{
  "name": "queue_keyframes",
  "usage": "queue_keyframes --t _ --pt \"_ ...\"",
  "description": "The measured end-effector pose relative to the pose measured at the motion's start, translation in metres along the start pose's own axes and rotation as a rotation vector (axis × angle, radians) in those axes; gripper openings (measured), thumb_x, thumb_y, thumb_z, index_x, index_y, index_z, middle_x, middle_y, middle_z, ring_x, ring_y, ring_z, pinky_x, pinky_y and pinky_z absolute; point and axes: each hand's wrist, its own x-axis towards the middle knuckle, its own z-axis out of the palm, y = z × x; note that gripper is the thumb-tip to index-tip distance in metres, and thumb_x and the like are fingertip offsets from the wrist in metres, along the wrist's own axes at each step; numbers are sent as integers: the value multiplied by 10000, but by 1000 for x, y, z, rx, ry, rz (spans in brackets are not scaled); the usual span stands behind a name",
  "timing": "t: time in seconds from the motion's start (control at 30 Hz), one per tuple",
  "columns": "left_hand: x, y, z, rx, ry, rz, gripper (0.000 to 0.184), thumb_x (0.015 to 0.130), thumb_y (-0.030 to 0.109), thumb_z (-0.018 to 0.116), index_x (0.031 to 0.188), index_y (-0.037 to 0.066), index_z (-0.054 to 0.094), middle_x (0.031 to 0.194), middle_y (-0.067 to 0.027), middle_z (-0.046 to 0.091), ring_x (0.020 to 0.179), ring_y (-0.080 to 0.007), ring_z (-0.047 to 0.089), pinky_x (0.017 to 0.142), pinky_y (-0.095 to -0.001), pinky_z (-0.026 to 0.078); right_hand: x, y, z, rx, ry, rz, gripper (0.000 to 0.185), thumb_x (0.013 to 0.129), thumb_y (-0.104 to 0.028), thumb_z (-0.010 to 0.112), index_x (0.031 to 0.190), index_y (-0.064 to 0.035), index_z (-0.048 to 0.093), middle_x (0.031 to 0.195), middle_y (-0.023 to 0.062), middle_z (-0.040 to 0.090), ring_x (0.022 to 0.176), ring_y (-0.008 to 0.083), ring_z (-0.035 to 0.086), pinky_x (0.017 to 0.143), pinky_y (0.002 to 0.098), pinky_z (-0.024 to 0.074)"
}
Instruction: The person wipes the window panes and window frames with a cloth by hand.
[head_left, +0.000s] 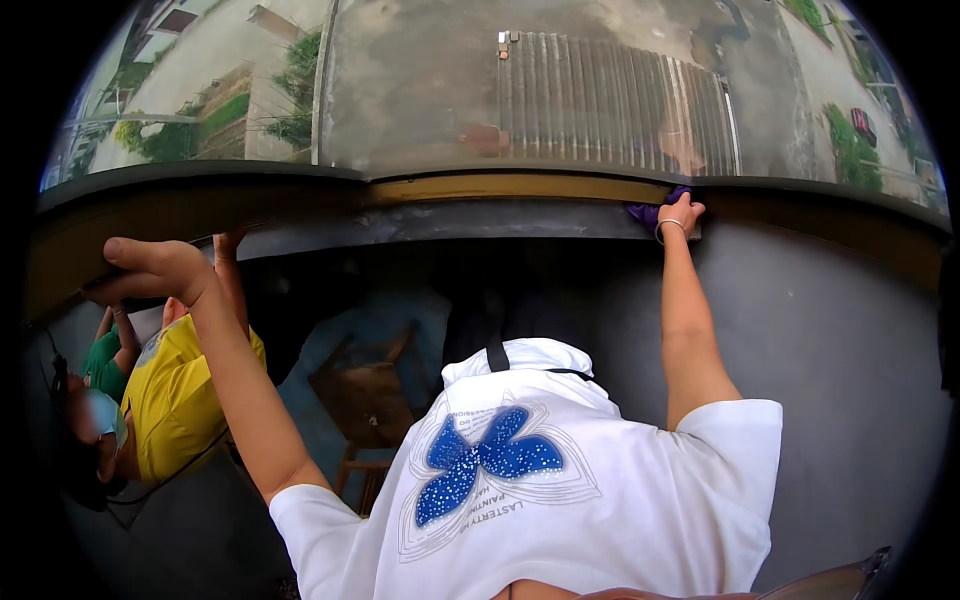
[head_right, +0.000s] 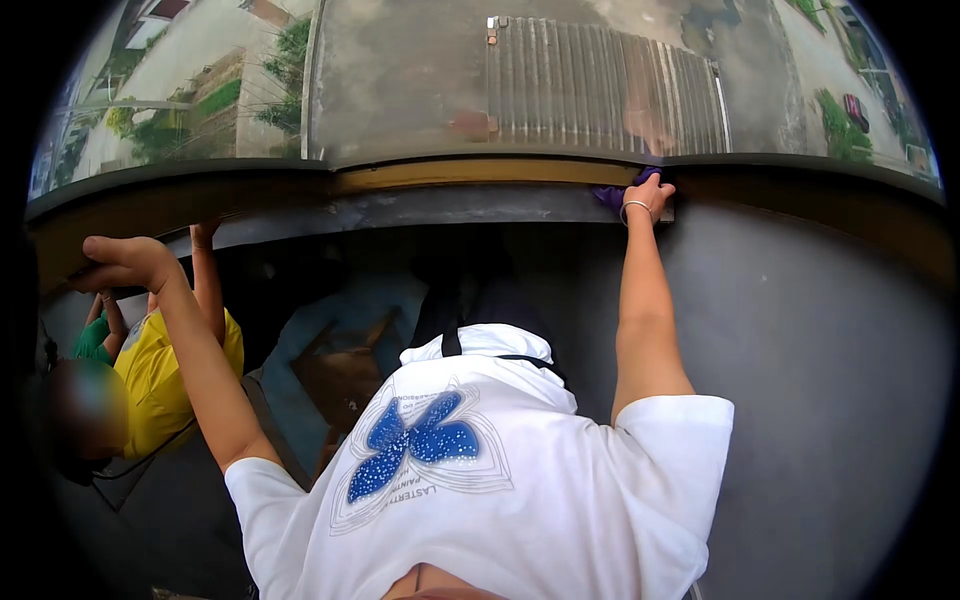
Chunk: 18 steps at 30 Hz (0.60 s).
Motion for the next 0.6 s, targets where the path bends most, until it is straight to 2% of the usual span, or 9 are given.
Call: queue_keyframes --t 0.13,0.23,0.3,0.33,0.43,0.47,0.53,0.6 --pt "-12 2 0 79 7 -56 769 975 512 375 1331 -134 155 1290 -325 317 1199 -365 409 1036 -429 350 -8 -12 -7 8 7 61 333 816 -139 606 1141 -103 541 1217 180 436 1010 385 597 886 450 507" --pt "-21 -3 0 57 -4 -34 782 973 519 380 1328 -142 160 1286 -333 322 1200 -379 410 1035 -440 346 -33 -11 14 104 -48 -138 312 803 -78 559 1115 -74 538 1189 195 437 991 408 582 879 454 490" --pt "-28 -10 0 77 -16 -29 781 975 512 384 1328 -147 157 1288 -341 310 1206 -378 393 1043 -449 324 -36 2 40 193 -2 -283 328 780 -34 525 1106 -71 529 1168 206 435 967 424 569 887 453 472" --pt "-32 -11 0 81 7 -14 770 977 506 385 1322 -147 165 1285 -342 307 1210 -374 382 1046 -451 312 -31 10 46 268 35 -264 339 768 -20 510 1103 -67 526 1164 213 434 960 433 558 895 450 463" --pt "-44 -32 -7 195 18 -40 713 982 483 387 1281 -140 212 1258 -332 311 1214 -358 369 1052 -443 295 -9 25 31 187 66 -106 367 789 -33 525 1153 -41 482 1194 226 422 989 429 560 892 448 479" --pt "-46 -25 -8 192 11 -31 719 982 482 384 1294 -140 206 1257 -325 319 1212 -360 378 1052 -437 302 -2 29 30 188 49 -117 367 789 -33 525 1153 -41 482 1194 226 422 989 429 560 892 448 479" --pt "-50 -3 -7 175 3 -37 745 982 486 375 1338 -138 178 1261 -307 339 1203 -369 404 1053 -423 320 10 30 33 -1 -24 -61 427 807 -59 572 1215 -36 452 1243 239 392 1005 420 583 923 438 492" --pt "-53 -4 -6 158 -1 -73 754 984 482 377 1362 -132 156 1279 -309 331 1201 -374 409 1053 -428 325 10 20 38 2 -3 -9 440 804 -73 603 1212 -15 449 1242 244 392 1004 418 587 911 440 503"
